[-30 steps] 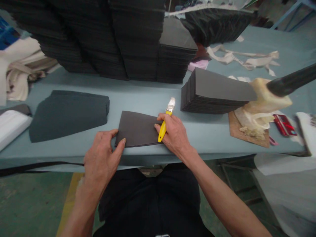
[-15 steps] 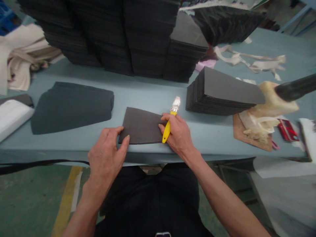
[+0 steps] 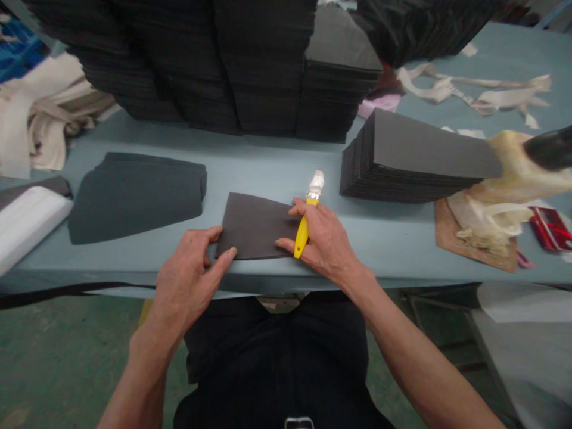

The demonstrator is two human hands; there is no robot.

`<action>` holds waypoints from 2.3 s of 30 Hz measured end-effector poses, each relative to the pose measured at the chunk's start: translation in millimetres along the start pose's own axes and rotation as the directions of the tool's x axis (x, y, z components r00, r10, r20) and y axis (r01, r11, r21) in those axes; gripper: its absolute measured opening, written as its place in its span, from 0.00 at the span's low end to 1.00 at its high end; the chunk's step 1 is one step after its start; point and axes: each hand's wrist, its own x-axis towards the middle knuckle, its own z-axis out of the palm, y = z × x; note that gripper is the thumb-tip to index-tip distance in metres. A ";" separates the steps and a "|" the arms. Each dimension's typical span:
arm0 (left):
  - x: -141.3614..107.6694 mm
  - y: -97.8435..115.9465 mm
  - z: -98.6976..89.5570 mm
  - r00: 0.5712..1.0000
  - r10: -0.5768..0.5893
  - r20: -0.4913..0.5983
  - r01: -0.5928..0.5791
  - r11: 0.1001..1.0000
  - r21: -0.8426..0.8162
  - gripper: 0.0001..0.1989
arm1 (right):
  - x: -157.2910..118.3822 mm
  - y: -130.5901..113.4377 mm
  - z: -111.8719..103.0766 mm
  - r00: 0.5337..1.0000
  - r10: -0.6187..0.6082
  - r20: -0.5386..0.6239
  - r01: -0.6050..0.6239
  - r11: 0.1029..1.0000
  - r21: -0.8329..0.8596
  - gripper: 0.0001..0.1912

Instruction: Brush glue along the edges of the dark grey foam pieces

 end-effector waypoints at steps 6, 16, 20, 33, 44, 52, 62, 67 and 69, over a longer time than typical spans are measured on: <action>1.8 -7.0 -10.2 0.992 0.043 0.120 -0.038 0.998 -0.046 0.31 | -9.4 12.6 -23.5 0.993 -0.008 0.115 0.009 1.000 -0.005 0.36; 0.9 -3.5 -7.2 0.991 0.106 0.082 -0.107 0.994 0.013 0.27 | -24.4 30.5 -36.7 0.990 -0.066 0.126 0.075 0.994 -0.074 0.35; 0.5 -3.7 -6.5 0.991 0.108 0.076 -0.110 0.994 0.020 0.27 | -23.8 29.5 -38.2 0.988 -0.044 0.150 0.059 0.994 -0.093 0.32; -10.6 -4.4 -3.0 0.996 0.064 -0.063 -0.066 0.997 -0.027 0.17 | -35.1 44.5 -21.7 0.982 -0.190 -0.005 0.189 0.978 -0.093 0.24; 34.6 -61.5 -27.3 0.959 -0.017 -0.284 0.074 0.979 0.192 0.21 | -46.8 41.2 -21.1 0.987 -0.118 -0.108 0.104 0.986 -0.128 0.20; 35.1 -66.1 -17.9 0.944 -0.019 -0.329 0.071 0.986 0.149 0.15 | -47.5 27.4 -23.3 0.987 -0.091 -0.135 0.075 0.990 -0.123 0.17; -8.6 -40.3 3.0 0.869 0.007 -0.496 -0.058 0.995 -0.086 0.10 | -14.7 -41.7 -25.4 0.976 -0.144 -0.166 0.153 0.987 0.041 0.09; -23.9 -15.1 26.3 0.847 0.072 -0.527 -0.167 0.977 -0.135 0.05 | 5.4 -83.3 5.2 0.971 -0.129 -0.199 0.160 0.976 0.150 0.15; -25.2 -9.2 33.4 0.835 0.097 -0.541 -0.204 0.969 -0.141 0.05 | 11.8 -93.9 17.5 0.972 -0.093 -0.216 0.122 0.985 0.126 0.17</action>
